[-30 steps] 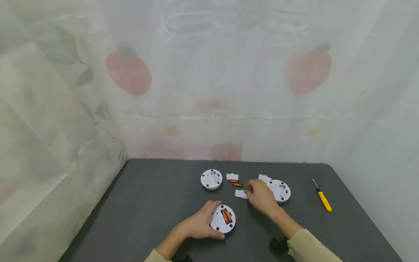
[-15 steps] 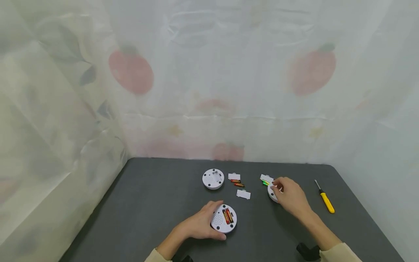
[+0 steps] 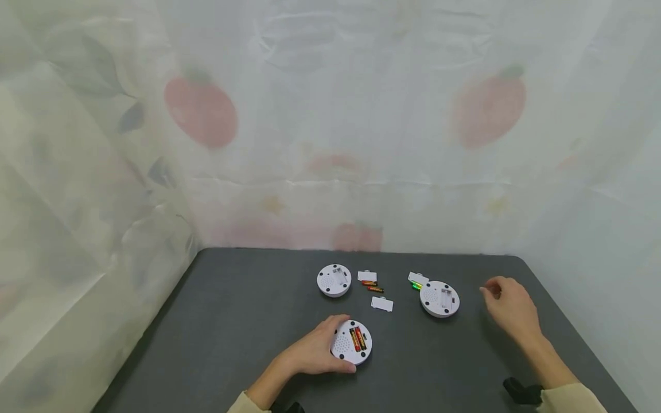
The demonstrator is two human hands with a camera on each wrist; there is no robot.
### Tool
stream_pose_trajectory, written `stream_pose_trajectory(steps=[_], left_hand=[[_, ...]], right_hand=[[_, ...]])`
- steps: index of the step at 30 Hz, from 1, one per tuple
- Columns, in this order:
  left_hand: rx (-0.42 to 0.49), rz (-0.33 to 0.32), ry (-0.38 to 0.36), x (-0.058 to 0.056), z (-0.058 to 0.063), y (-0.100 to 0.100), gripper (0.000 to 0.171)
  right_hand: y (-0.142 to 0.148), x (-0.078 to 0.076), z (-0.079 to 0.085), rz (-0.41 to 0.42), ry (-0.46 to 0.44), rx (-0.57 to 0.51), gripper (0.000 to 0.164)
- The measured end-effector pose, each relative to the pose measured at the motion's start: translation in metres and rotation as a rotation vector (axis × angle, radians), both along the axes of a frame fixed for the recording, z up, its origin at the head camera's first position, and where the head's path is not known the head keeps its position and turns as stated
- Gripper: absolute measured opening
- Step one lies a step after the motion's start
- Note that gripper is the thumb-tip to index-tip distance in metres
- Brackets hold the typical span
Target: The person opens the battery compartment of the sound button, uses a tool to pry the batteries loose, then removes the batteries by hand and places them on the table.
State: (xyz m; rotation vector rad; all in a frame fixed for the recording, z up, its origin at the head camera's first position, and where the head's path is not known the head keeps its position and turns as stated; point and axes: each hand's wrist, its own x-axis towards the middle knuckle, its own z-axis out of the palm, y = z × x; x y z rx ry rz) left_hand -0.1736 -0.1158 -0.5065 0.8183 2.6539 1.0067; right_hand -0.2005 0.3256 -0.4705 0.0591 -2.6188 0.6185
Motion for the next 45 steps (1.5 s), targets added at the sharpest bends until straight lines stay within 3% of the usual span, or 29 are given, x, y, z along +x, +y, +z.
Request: stream_pose_trajectory(steps=[4, 11, 14, 17, 23, 28, 34, 39, 45], left_hand=[[0.002, -0.001, -0.012, 0.0, 0.004, 0.0, 0.098], [0.005, -0.005, -0.02, 0.001, 0.007, 0.0, 0.096], [0.004, -0.004, -0.023, 0.002, 0.005, -0.001, 0.095], [0.009, -0.004, -0.021, 0.002, 0.004, -0.001, 0.095], [0.027, -0.012, -0.007, 0.001, 0.002, -0.001, 0.096], [0.032, -0.021, -0.021, 0.0, 0.002, -0.002, 0.098], [0.029, -0.028, -0.023, 0.001, 0.002, -0.002, 0.099], [0.019, -0.017, -0.007, 0.003, 0.002, 0.0, 0.103], [0.008, 0.013, -0.007, 0.006, 0.003, 0.002, 0.105]], right_hand=[[0.023, -0.001, -0.011, -0.052, -0.048, 0.005, 0.029], [0.053, -0.006, -0.019, -0.109, -0.294, -0.004, 0.049], [0.061, -0.009, -0.021, -0.116, -0.392, 0.001, 0.051], [0.065, -0.01, -0.023, -0.108, -0.432, -0.006, 0.047], [0.067, -0.006, -0.025, -0.086, -0.391, -0.046, 0.035], [0.064, -0.002, -0.021, -0.102, -0.368, -0.112, 0.038], [0.053, 0.001, -0.015, -0.135, -0.271, -0.16, 0.041], [0.038, 0.006, -0.003, -0.105, -0.187, -0.169, 0.038], [0.016, 0.012, 0.015, -0.08, -0.154, -0.199, 0.036]])
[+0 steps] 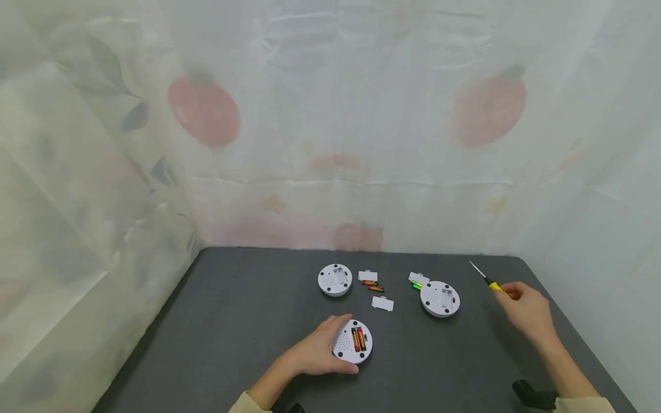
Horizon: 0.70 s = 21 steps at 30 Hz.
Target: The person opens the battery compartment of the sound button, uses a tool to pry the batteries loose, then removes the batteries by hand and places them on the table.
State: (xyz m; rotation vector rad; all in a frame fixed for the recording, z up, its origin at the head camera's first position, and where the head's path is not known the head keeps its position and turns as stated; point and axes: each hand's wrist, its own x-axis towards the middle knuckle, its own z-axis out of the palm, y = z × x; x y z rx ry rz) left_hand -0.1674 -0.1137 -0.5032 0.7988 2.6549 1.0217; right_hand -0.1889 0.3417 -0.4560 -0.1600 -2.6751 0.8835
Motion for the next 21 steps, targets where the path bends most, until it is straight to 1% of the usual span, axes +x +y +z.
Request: stream_pose_trajectory(steps=[6, 12, 17, 21], left_hand=[[-0.011, 0.015, 0.001, -0.001, -0.001, 0.001, 0.104], [-0.016, 0.02, 0.008, -0.001, -0.002, 0.001, 0.103], [-0.013, 0.022, 0.015, 0.0, -0.003, 0.001, 0.103], [-0.007, 0.021, 0.019, -0.001, -0.003, 0.001, 0.102]], right_hand=[[-0.023, 0.005, 0.017, 0.023, 0.044, -0.034, 0.034], [-0.042, 0.01, 0.026, 0.094, 0.09, -0.084, 0.031], [-0.057, 0.012, 0.03, 0.138, 0.076, -0.126, 0.03], [-0.07, 0.013, 0.032, 0.187, 0.04, -0.182, 0.03]])
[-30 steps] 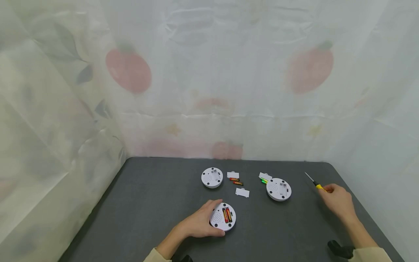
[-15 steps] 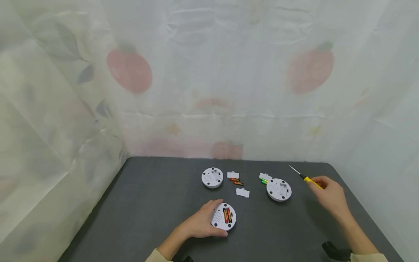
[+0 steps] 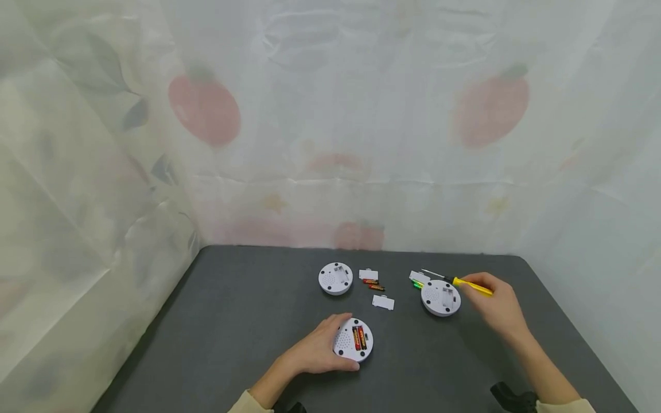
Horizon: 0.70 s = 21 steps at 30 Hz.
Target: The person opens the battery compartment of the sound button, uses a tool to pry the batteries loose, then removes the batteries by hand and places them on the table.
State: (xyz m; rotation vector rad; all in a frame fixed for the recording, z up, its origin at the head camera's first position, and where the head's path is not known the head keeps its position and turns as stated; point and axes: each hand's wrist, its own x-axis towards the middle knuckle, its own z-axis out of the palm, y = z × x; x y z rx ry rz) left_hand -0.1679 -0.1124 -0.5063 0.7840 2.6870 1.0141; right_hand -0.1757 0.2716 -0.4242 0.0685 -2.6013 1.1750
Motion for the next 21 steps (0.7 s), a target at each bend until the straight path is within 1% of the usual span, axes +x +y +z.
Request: stream_pose_trajectory(steps=[4, 10, 18, 21], left_hand=[[0.0, 0.005, -0.018, 0.0, 0.0, 0.0, 0.102], [0.001, 0.012, -0.032, 0.0, 0.002, 0.0, 0.101], [0.004, 0.011, -0.03, 0.0, 0.002, 0.0, 0.099], [0.008, 0.007, -0.026, 0.0, 0.002, 0.0, 0.098]], right_hand=[[-0.013, 0.002, 0.002, 0.077, -0.018, -0.072, 0.03], [-0.028, 0.004, -0.001, 0.205, 0.004, -0.166, 0.02], [-0.046, 0.008, -0.002, 0.328, -0.061, -0.257, 0.018], [-0.051, 0.008, -0.005, 0.387, -0.08, -0.295, 0.017]])
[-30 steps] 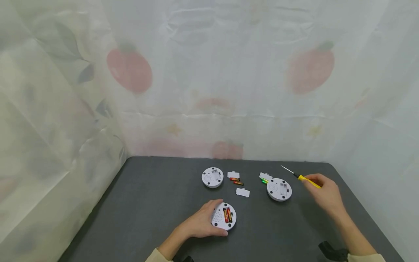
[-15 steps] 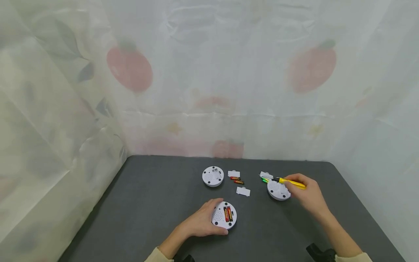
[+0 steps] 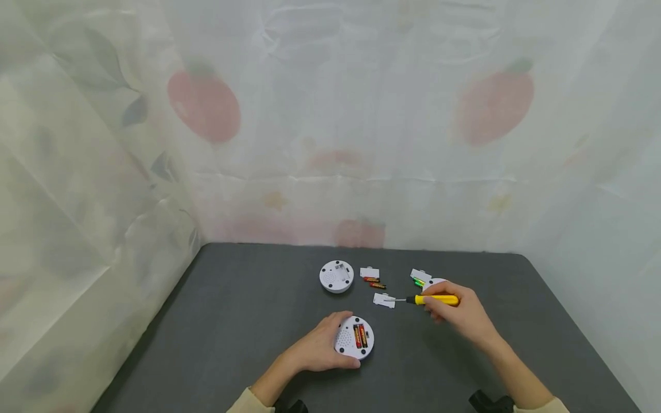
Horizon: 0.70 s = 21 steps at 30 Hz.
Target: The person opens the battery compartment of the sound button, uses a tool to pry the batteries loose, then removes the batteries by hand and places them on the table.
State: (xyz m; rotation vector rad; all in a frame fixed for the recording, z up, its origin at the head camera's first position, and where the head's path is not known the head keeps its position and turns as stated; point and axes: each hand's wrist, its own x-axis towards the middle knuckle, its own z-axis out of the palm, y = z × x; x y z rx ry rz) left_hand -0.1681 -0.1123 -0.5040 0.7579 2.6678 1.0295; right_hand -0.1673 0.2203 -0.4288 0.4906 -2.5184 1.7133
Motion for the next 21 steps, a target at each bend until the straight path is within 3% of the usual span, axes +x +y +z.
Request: stream_pose_trajectory(steps=[9, 16, 21], left_hand=[[0.002, -0.002, -0.001, 0.0, 0.0, 0.001, 0.096], [0.0, -0.008, 0.009, 0.0, -0.001, 0.001, 0.095], [-0.011, -0.012, 0.006, 0.0, 0.0, 0.001, 0.094]], right_hand=[[-0.012, -0.002, -0.012, 0.189, -0.033, -0.01, 0.011], [-0.02, -0.001, -0.021, 0.256, -0.138, 0.018, 0.014], [-0.025, 0.0, -0.025, 0.294, -0.167, 0.042, 0.014]])
